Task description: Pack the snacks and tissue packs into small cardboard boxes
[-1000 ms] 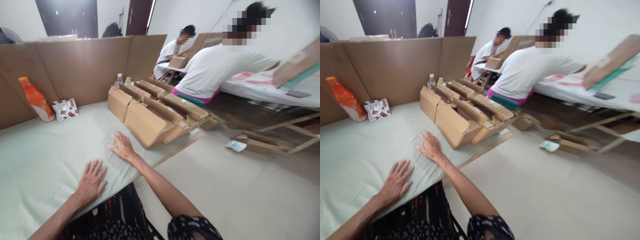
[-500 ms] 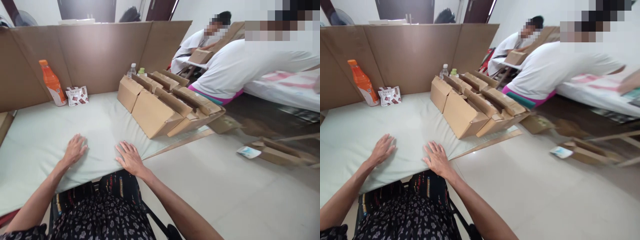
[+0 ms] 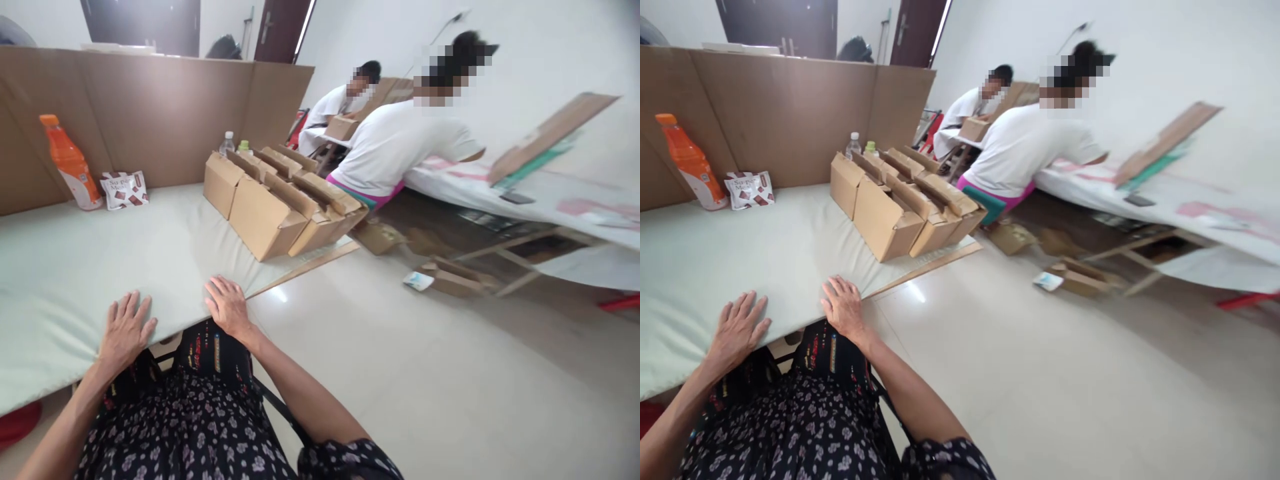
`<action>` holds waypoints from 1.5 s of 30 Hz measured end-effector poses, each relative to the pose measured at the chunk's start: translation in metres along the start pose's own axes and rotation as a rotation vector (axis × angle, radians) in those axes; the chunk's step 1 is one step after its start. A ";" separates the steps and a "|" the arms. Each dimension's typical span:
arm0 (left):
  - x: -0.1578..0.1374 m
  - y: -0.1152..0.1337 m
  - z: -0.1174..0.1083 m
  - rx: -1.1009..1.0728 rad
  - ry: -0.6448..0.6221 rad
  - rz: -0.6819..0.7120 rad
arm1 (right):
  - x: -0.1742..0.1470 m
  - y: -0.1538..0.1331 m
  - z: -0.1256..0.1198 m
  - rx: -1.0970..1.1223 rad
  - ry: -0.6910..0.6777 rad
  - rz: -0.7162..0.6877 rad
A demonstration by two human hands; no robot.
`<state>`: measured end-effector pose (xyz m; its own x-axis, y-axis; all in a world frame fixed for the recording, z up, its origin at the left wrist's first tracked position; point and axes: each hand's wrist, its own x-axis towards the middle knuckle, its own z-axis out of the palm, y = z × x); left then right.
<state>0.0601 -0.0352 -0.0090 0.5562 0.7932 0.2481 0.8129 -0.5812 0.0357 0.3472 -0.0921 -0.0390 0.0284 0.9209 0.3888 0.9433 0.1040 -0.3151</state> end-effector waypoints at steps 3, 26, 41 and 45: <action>0.002 0.005 0.002 0.026 0.022 -0.017 | 0.000 0.003 0.002 0.019 0.025 -0.010; 0.015 0.076 0.023 -0.304 0.091 0.491 | 0.009 0.030 -0.041 0.318 0.347 -0.007; 0.045 0.083 0.010 -1.049 -0.382 0.338 | 0.106 0.153 -0.114 0.067 0.579 0.212; 0.047 0.060 -0.003 -0.962 -0.310 0.181 | 0.083 0.124 -0.122 0.167 0.540 0.028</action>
<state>0.1350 -0.0332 0.0078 0.7878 0.6118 0.0711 0.3057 -0.4887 0.8172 0.5071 -0.0484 0.0598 0.2594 0.6054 0.7525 0.8759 0.1807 -0.4473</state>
